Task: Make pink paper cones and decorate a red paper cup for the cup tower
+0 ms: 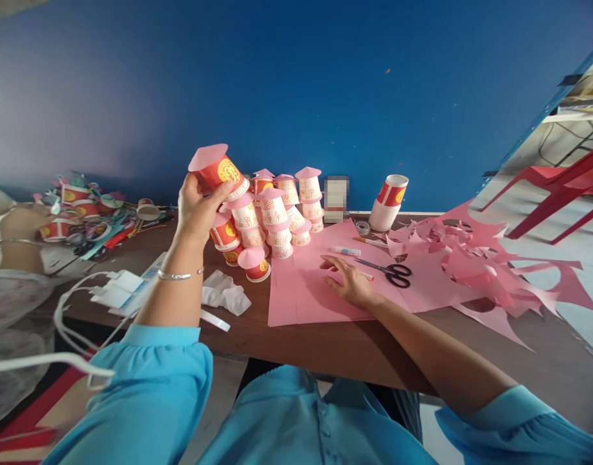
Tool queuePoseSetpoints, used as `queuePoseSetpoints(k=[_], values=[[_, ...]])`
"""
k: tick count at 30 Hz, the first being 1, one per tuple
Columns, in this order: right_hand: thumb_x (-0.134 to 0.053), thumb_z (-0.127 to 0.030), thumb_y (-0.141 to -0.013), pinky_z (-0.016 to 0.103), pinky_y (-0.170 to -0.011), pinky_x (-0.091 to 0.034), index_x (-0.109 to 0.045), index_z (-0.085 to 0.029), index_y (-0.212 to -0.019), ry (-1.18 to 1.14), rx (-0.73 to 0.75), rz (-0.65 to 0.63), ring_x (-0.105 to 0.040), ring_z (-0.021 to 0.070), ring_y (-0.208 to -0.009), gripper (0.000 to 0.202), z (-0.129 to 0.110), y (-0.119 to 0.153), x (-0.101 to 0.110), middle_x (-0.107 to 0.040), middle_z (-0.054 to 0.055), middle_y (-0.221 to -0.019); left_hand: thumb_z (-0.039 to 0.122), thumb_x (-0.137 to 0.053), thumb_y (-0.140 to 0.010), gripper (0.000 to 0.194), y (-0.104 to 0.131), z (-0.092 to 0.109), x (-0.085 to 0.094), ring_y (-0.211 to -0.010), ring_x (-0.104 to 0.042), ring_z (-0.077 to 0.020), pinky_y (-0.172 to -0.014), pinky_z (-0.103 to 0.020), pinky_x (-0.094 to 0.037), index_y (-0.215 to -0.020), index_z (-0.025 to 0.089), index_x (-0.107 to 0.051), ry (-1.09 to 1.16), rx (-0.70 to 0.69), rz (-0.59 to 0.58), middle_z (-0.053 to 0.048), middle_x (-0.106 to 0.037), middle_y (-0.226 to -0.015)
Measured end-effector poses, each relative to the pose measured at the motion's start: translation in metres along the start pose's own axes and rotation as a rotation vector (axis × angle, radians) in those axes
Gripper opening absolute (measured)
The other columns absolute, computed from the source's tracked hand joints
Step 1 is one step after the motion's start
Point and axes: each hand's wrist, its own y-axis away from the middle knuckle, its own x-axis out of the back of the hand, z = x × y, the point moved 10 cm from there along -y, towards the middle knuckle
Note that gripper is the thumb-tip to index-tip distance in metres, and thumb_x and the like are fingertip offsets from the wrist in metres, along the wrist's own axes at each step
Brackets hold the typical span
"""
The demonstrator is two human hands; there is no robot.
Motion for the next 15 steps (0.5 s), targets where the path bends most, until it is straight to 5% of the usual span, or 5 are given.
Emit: queuePoseSetpoints(k=[15], values=[[-0.062,-0.018,-0.090,0.040,-0.090,-0.063,-0.059,-0.023,-0.137,0.005,-0.020,-0.040,-0.075,0.0214,-0.098,0.048,0.007,-0.001,-0.006,-0.078,0.008,-0.111,0.038,-0.091,-0.064,0.052,-0.006,-0.024,-0.018,-0.098,-0.075,-0.0265,-0.089,-0.041,-0.062,-0.108,0.017,-0.073,-0.058,0.159,-0.182,-0.012,-0.077,-0.112]])
